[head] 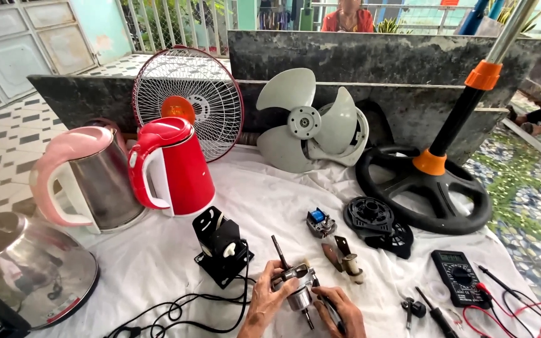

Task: Cleaning a fan motor assembly using a small brush to remove dust and debris

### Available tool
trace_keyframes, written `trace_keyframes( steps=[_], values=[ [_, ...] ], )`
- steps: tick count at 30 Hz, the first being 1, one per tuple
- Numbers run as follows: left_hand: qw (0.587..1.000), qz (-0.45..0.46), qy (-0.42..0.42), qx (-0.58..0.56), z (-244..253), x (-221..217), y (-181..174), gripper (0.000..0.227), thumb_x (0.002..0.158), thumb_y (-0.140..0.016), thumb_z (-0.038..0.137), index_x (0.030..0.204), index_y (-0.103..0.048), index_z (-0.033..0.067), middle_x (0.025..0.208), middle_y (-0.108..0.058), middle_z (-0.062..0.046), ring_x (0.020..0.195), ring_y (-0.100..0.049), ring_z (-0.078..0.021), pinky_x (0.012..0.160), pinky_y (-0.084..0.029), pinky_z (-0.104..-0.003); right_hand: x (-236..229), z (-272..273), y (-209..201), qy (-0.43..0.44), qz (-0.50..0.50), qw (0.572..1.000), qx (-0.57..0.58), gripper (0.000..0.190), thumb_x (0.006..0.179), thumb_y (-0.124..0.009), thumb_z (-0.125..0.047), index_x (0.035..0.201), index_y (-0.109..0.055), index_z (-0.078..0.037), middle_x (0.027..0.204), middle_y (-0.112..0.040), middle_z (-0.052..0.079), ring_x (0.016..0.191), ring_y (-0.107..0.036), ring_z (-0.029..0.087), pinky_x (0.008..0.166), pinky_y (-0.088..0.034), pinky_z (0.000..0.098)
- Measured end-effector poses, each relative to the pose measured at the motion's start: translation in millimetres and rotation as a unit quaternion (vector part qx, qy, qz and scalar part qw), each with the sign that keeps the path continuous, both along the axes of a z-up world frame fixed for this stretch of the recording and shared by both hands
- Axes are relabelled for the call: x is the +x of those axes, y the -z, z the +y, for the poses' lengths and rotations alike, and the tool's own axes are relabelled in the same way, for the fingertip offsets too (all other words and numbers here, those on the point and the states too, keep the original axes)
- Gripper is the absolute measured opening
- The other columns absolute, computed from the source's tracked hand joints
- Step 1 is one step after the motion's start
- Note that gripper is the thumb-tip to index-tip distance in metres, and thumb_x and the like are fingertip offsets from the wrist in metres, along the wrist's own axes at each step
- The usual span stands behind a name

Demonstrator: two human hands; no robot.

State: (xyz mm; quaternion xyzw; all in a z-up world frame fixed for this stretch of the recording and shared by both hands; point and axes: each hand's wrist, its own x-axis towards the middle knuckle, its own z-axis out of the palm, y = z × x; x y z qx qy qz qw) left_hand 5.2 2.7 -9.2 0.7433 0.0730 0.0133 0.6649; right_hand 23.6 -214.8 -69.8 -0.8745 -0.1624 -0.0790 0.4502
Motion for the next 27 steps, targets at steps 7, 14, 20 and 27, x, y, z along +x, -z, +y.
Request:
trace_keyframes(
  steps=[7, 14, 20, 27],
  values=[
    [1.000, 0.008, -0.001, -0.008, -1.3, -2.6, -6.4, 0.050, 0.074, -0.074, 0.047, 0.115, -0.066, 0.0206, 0.110, -0.075, -0.004, 0.097, -0.074, -0.0120, 0.086, -0.056, -0.025, 3.0, -7.8, -6.3, 0.038, 0.061, 0.972, 0.224, 0.025, 0.087, -0.073, -0.017, 0.108, -0.085, -0.010, 0.096, -0.085, 0.009, 0.083, -0.077, 0.017, 0.079, -0.057, 0.0276],
    [0.999, 0.012, 0.014, -0.032, -1.2, -2.2, -7.0, 0.057, 0.068, -0.075, 0.049, 0.118, -0.067, 0.0216, 0.112, -0.075, -0.002, 0.100, -0.072, -0.0118, 0.087, -0.055, -0.026, 30.7, -41.4, 17.5, 0.040, 0.086, 0.821, 0.563, 0.054, 0.111, -0.049, -0.040, 0.108, -0.071, 0.009, 0.069, -0.067, 0.021, 0.057, -0.061, 0.028, 0.061, -0.049, 0.0338],
    [0.999, 0.019, 0.014, -0.029, -2.3, -5.8, -16.6, 0.055, 0.070, -0.076, 0.051, 0.116, -0.066, 0.0221, 0.111, -0.074, -0.001, 0.097, -0.070, -0.0113, 0.087, -0.052, -0.026, 4.8, -14.9, -41.9, 0.152, 0.159, 0.822, 0.526, 0.041, 0.105, -0.055, -0.025, 0.090, -0.070, 0.010, 0.060, -0.052, 0.023, 0.054, -0.051, 0.029, 0.057, -0.033, 0.0323],
    [0.998, 0.058, -0.001, -0.023, -1.4, 0.6, -12.9, 0.058, 0.069, -0.076, 0.052, 0.118, -0.066, 0.0234, 0.114, -0.071, 0.001, 0.103, -0.069, -0.0112, 0.094, -0.051, -0.025, 23.5, -23.8, -11.3, 0.128, 0.099, 0.852, 0.498, 0.045, 0.105, -0.048, -0.024, 0.088, -0.069, 0.012, 0.056, -0.051, 0.023, 0.050, -0.050, 0.029, 0.052, -0.032, 0.0333]
  ],
)
